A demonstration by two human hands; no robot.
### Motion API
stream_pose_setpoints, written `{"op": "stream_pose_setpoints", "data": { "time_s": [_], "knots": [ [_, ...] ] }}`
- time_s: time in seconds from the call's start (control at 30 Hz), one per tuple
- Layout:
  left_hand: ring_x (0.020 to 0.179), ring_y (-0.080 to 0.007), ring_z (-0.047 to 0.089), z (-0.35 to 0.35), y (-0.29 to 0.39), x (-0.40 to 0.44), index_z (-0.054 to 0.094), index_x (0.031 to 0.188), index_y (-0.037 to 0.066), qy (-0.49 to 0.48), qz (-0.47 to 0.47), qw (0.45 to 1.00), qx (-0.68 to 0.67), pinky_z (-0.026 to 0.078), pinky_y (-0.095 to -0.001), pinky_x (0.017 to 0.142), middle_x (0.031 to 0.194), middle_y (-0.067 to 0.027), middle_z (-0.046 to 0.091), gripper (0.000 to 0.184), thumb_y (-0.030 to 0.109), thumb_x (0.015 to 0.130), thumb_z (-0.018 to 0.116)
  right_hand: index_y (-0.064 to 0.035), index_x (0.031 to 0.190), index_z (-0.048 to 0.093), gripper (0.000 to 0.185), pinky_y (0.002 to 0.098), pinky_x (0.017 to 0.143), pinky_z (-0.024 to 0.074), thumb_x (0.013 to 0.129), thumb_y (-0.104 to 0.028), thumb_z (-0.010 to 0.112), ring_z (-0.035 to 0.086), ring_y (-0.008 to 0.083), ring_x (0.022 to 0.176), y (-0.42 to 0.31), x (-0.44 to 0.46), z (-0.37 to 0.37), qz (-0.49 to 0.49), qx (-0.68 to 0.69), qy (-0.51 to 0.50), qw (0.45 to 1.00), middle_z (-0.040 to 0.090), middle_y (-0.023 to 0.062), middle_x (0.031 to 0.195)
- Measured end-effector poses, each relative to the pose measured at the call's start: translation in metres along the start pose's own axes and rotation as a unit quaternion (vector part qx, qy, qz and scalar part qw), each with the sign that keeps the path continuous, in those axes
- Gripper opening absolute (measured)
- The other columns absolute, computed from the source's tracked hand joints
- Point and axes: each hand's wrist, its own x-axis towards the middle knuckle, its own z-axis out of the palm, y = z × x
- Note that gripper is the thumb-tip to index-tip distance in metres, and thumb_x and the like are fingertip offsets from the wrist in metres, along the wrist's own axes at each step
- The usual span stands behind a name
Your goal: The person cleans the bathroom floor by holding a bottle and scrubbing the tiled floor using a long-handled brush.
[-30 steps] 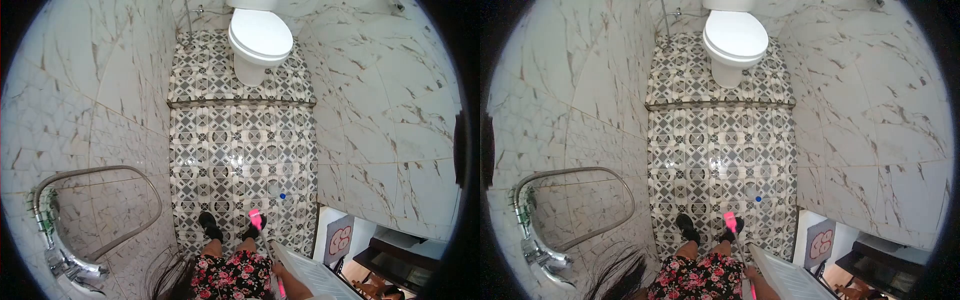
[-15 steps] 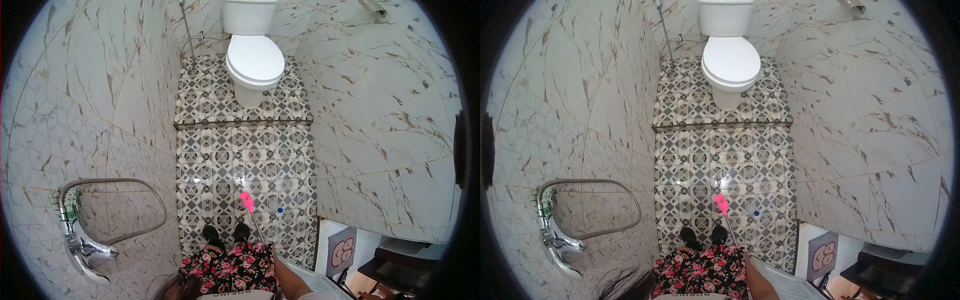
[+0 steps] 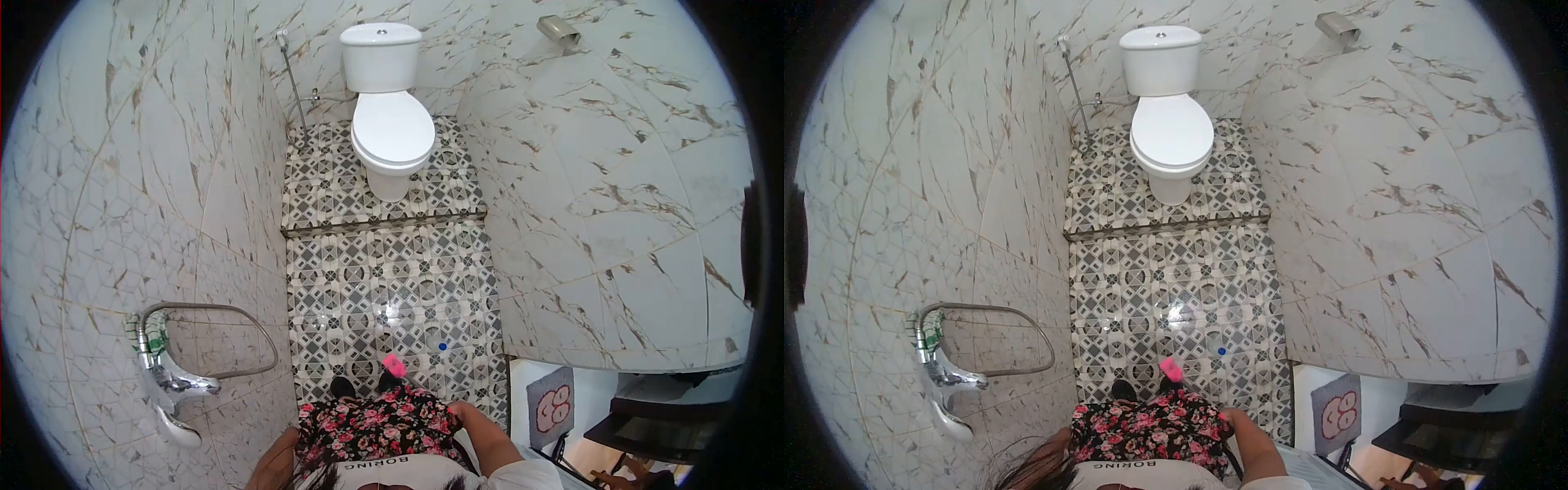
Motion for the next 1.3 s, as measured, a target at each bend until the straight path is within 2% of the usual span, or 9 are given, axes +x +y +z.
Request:
{"op": "stream_pose_setpoints", "data": {
  "time_s": [0.23, 0.47, 0.6, 0.67, 0.83, 0.97, 1.13, 1.23, 1.3],
  "knots": [
    [0.085, -0.0369, 0.062, 0.001, -0.009, 0.011, 0.066, 0.086, -0.003, -0.053, 0.008, 0.996, 0.068, 0.047, -0.0426, 0.073, 0.085, -0.0237, 0.064, 0.052, 0.046, 0.080, 0.052, -0.0089, 0.086, 0.071, 0.033, 0.0472, 0.073, 0.0462, 0.054, -0.015, 0.071, 0.062, 0.0317, 0.085, 0.034, 0.037, -0.023, 0.074, -0.270, 0.059, 0.958, 0.067, 0.0161, 0.093],
    [0.083, -0.0409, 0.061, 0.016, -0.012, 0.008, 0.066, 0.077, -0.004, -0.006, 0.062, 0.998, -0.014, 0.047, -0.0431, 0.072, 0.078, -0.0265, 0.062, 0.056, 0.051, 0.074, 0.056, -0.0198, 0.081, 0.073, 0.034, 0.0410, 0.065, 0.0507, 0.049, -0.026, 0.083, 0.065, 0.0297, 0.077, 0.020, 0.047, -0.028, 0.051, -0.566, -0.038, 0.822, 0.069, 0.0092, 0.084],
    [0.083, -0.0415, 0.061, 0.025, -0.022, 0.013, 0.065, 0.077, -0.006, 0.025, 0.088, 0.996, 0.013, 0.047, -0.0440, 0.071, 0.079, -0.0281, 0.062, 0.055, 0.049, 0.073, 0.058, -0.0130, 0.086, 0.071, 0.037, 0.0399, 0.068, 0.0508, 0.054, -0.029, 0.079, 0.065, 0.0303, 0.081, 0.012, 0.009, -0.013, 0.062, -0.588, 0.055, 0.805, 0.068, 0.0120, 0.086],
    [0.082, -0.0421, 0.061, 0.032, -0.035, 0.022, 0.065, 0.078, -0.007, 0.046, 0.151, 0.987, 0.027, 0.047, -0.0441, 0.069, 0.079, -0.0290, 0.062, 0.053, 0.045, 0.073, 0.060, -0.0081, 0.082, 0.070, 0.033, 0.0399, 0.070, 0.0509, 0.059, -0.031, 0.075, 0.064, 0.0317, 0.083, 0.004, -0.015, 0.011, 0.006, -0.537, 0.238, 0.809, 0.067, 0.0150, 0.085],
    [0.075, -0.0292, 0.063, 0.036, -0.005, 0.036, 0.061, 0.094, -0.005, 0.169, -0.058, 0.958, -0.225, 0.048, -0.0394, 0.067, 0.087, -0.0189, 0.064, 0.027, 0.019, 0.083, 0.056, 0.0016, 0.085, 0.067, 0.036, 0.0432, 0.076, 0.0506, 0.070, -0.032, 0.066, 0.064, 0.0375, 0.084, -0.082, -0.036, 0.020, -0.097, -0.108, 0.580, 0.802, 0.065, 0.0218, 0.082],
    [0.074, -0.0213, 0.061, -0.032, 0.096, -0.038, 0.060, 0.097, -0.006, 0.125, -0.052, 0.930, -0.342, 0.047, -0.0356, 0.067, 0.085, -0.0142, 0.064, 0.022, 0.011, 0.083, 0.056, -0.0019, 0.076, 0.067, 0.028, 0.0431, 0.065, 0.0491, 0.071, -0.029, 0.063, 0.063, 0.0369, 0.068, -0.127, -0.030, 0.029, -0.142, -0.061, 0.617, 0.772, 0.063, 0.0207, 0.071],
    [0.070, -0.0192, 0.061, 0.031, 0.069, 0.062, 0.061, 0.092, -0.002, 0.128, 0.105, 0.948, -0.272, 0.046, -0.0322, 0.060, 0.080, -0.0092, 0.064, 0.022, 0.016, 0.088, 0.049, -0.0018, 0.083, 0.066, 0.028, 0.0388, 0.061, 0.0470, 0.073, -0.028, 0.067, 0.061, 0.0304, 0.061, -0.148, 0.009, 0.056, -0.298, -0.114, 0.506, 0.801, 0.062, 0.0197, 0.068],
    [0.070, -0.0182, 0.061, 0.077, 0.030, 0.146, 0.064, 0.090, 0.003, -0.051, 0.057, 0.744, -0.664, 0.046, -0.0288, 0.060, 0.080, -0.0060, 0.064, 0.031, 0.026, 0.091, 0.043, -0.0018, 0.086, 0.065, 0.027, 0.0355, 0.060, 0.0458, 0.075, -0.026, 0.068, 0.059, 0.0221, 0.060, -0.136, 0.077, 0.054, -0.348, -0.082, 0.492, 0.794, 0.062, 0.0150, 0.068],
    [0.070, -0.0175, 0.060, 0.094, 0.012, 0.188, 0.064, 0.091, 0.004, -0.102, 0.034, 0.701, -0.705, 0.046, -0.0286, 0.060, 0.080, -0.0057, 0.064, 0.033, 0.028, 0.092, 0.041, -0.0014, 0.086, 0.064, 0.025, 0.0337, 0.058, 0.0452, 0.075, -0.023, 0.068, 0.059, 0.0182, 0.060, -0.126, 0.118, 0.044, -0.356, -0.012, 0.460, 0.813, 0.062, 0.0109, 0.067]
  ]
}}
